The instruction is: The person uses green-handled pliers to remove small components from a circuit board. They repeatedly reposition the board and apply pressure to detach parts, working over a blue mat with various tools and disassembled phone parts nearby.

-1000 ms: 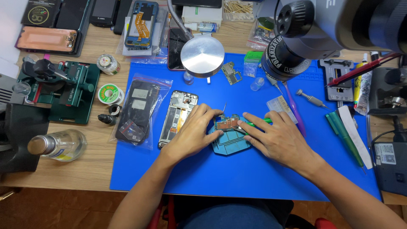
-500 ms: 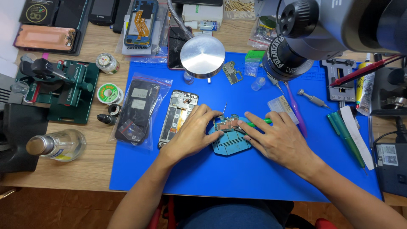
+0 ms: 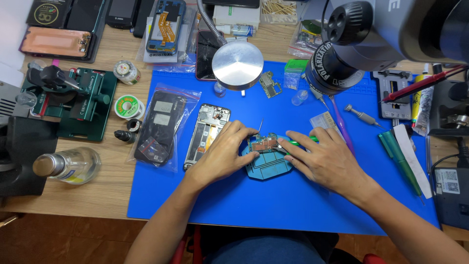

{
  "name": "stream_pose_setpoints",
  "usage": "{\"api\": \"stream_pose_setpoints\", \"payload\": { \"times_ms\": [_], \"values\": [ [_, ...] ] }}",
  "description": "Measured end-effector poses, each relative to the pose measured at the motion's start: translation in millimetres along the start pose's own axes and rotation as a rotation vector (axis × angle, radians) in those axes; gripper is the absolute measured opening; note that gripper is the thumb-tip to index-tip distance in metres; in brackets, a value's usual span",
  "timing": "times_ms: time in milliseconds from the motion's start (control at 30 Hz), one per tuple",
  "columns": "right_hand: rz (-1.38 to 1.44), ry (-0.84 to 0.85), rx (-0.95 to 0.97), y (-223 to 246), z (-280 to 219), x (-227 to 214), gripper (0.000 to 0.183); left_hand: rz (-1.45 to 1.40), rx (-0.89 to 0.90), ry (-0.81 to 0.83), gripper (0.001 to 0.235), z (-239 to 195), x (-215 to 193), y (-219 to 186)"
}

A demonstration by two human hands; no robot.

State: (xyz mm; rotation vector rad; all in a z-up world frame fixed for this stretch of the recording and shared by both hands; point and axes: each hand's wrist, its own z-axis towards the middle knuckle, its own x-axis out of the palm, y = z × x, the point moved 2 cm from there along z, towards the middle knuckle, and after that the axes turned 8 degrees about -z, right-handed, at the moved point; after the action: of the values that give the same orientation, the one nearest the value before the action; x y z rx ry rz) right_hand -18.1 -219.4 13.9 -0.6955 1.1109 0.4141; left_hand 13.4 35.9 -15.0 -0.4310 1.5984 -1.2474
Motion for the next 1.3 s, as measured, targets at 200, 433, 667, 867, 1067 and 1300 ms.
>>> {"api": "stream_pose_setpoints", "payload": {
  "times_ms": [200, 433, 667, 867, 1067, 1300],
  "values": [
    [0.032, -0.026, 0.042, 0.1, 3.4, -4.7, 0.038, -0.058, 0.044, -0.048, 0.049, 0.6, -0.7, -3.7],
    [0.461, -0.067, 0.407, -10.5, 0.3, -17.4, 0.047, -0.325, 0.120, -0.305, 0.055, -0.4, 11.9, 7.9],
    [1.330, -0.105, 0.964, 5.9, 7.2, 2.0, 0.041, -0.608, 0.171, -0.453, 0.060, -0.1, 29.5, -3.0],
    [1.530, -0.204, 1.059, 10.6, 13.8, 18.1, 0.036, -0.683, 0.179, -0.438, 0.061, 0.4, 42.0, 1.6],
    [1.620, -0.192, 1.072, 8.3, 16.5, 20.4, 0.035, -1.061, -0.076, -0.294, 0.064, 3.2, 50.7, 0.3],
    [1.582, 0.022, 0.924, 6.7, 29.2, -0.1, 0.031, -1.561, -0.228, 0.082, 0.083, 5.3, 39.9, -24.2]
  ]
}}
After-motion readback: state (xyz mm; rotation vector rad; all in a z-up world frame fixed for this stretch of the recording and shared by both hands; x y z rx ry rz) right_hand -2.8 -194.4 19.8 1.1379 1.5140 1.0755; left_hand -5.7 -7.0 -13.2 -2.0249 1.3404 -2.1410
